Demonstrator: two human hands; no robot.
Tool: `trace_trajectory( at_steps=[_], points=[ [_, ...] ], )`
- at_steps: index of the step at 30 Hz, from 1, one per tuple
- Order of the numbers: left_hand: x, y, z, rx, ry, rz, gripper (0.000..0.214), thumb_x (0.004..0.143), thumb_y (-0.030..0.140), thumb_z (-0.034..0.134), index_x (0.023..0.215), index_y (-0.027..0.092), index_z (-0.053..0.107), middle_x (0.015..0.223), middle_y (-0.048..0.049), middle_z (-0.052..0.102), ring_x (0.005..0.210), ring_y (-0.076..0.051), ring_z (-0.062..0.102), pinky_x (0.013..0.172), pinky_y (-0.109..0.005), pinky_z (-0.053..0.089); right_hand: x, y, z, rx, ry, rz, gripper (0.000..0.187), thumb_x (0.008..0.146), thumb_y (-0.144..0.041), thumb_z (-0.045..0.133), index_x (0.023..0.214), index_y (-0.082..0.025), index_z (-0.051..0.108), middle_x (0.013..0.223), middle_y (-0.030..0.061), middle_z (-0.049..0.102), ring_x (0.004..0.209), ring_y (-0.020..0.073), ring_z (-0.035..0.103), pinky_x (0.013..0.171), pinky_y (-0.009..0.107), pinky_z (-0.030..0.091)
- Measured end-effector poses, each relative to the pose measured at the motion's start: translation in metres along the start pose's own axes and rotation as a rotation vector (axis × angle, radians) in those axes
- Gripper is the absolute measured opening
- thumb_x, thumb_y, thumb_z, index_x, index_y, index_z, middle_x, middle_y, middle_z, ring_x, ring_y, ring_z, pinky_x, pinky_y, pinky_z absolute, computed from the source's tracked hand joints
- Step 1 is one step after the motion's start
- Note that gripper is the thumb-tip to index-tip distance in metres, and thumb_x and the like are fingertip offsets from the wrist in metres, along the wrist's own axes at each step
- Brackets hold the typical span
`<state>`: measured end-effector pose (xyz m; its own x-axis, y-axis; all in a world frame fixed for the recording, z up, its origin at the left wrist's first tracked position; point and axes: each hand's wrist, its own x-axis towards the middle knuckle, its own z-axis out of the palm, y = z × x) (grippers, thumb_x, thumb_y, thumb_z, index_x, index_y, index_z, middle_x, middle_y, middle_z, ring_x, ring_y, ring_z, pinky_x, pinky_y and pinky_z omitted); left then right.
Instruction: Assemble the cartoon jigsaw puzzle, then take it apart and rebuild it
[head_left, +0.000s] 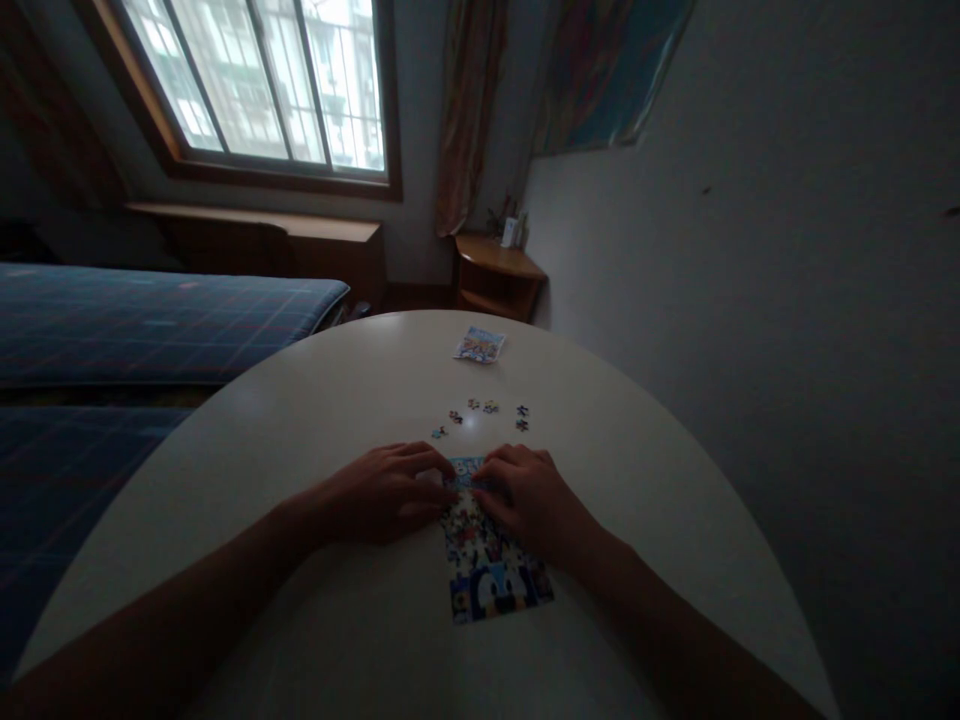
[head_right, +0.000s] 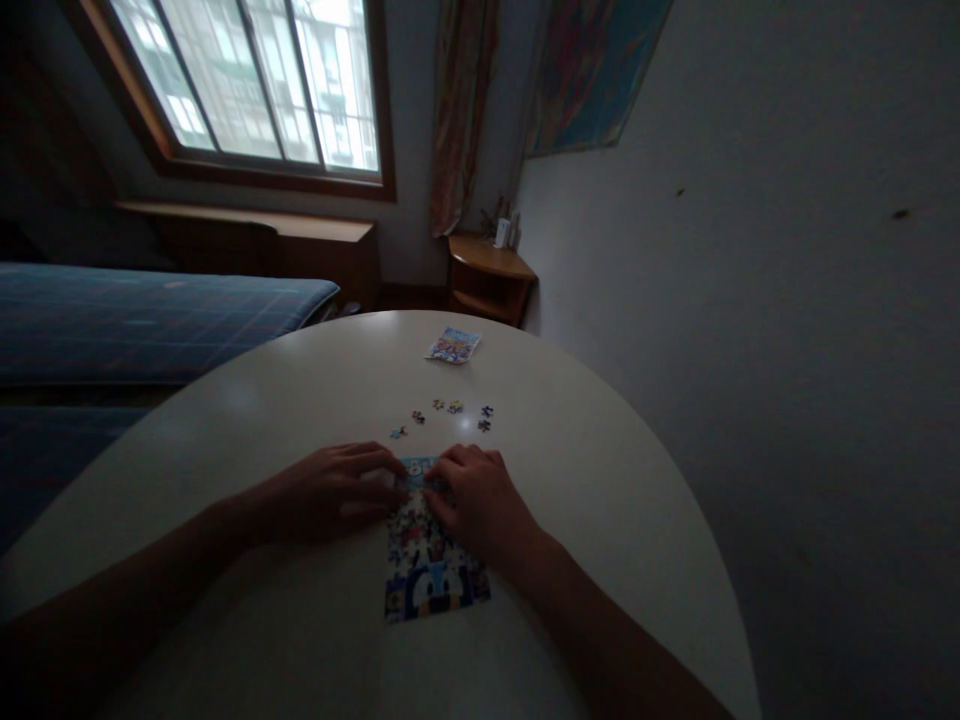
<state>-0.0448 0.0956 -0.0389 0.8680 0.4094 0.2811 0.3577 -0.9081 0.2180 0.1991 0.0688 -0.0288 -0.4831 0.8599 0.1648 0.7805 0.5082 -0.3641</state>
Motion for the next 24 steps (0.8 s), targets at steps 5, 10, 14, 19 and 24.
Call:
trace_trajectory(
  at_steps=[5,10,14,19,24],
  points=[
    [-0.001,0.003,-0.004,-0.035,-0.028,-0.022,0.015,0.091,0.024,0.063,0.105,0.026,0.068,0.108,-0.0033,0.066,0.095,-0.018,0.062,0.086,-0.033,0.051,0.0,0.0,0.001,0.005,0.002,0.002,0.011,0.087,-0.023,0.067,0.098,-0.021,0.069,0.105,0.0055,0.069,0.103,0.0226,0.061,0.09,0.04,0.037],
    [0.0,0.001,0.001,-0.036,0.014,0.003,0.011,0.093,0.03,0.061,0.098,0.024,0.069,0.096,-0.0029,0.068,0.089,-0.017,0.062,0.084,-0.032,0.051,0.001,-0.001,0.0,0.006,-0.007,0.007,0.011,0.086,-0.023,0.067,0.097,-0.021,0.069,0.104,0.0056,0.069,0.103,0.0227,0.061,0.09,0.04,0.037],
    [0.001,0.001,0.002,-0.034,0.022,0.022,0.011,0.095,0.029,0.059,0.095,0.023,0.068,0.092,-0.0023,0.07,0.086,-0.017,0.061,0.08,-0.029,0.051,0.0,-0.001,0.0,0.005,-0.01,0.013,0.012,0.087,-0.023,0.067,0.098,-0.021,0.068,0.105,0.0063,0.069,0.104,0.0231,0.061,0.09,0.04,0.037],
    [0.001,0.002,-0.003,-0.04,0.008,-0.011,0.006,0.093,0.026,0.061,0.093,0.023,0.066,0.088,-0.0003,0.069,0.083,-0.017,0.062,0.077,-0.03,0.052,0.0,0.002,0.001,0.007,0.02,-0.008,0.012,0.086,-0.022,0.068,0.099,-0.022,0.068,0.105,0.006,0.069,0.104,0.0233,0.061,0.09,0.04,0.036],
    [-0.004,-0.004,-0.005,-0.094,0.03,-0.065,0.015,0.089,0.026,0.066,0.103,0.022,0.065,0.103,-0.0038,0.069,0.096,-0.019,0.063,0.085,-0.035,0.054,-0.002,-0.009,-0.001,0.064,0.059,-0.03,0.006,0.085,-0.023,0.07,0.091,-0.023,0.07,0.101,0.0053,0.069,0.099,0.022,0.061,0.087,0.038,0.037]
  ],
)
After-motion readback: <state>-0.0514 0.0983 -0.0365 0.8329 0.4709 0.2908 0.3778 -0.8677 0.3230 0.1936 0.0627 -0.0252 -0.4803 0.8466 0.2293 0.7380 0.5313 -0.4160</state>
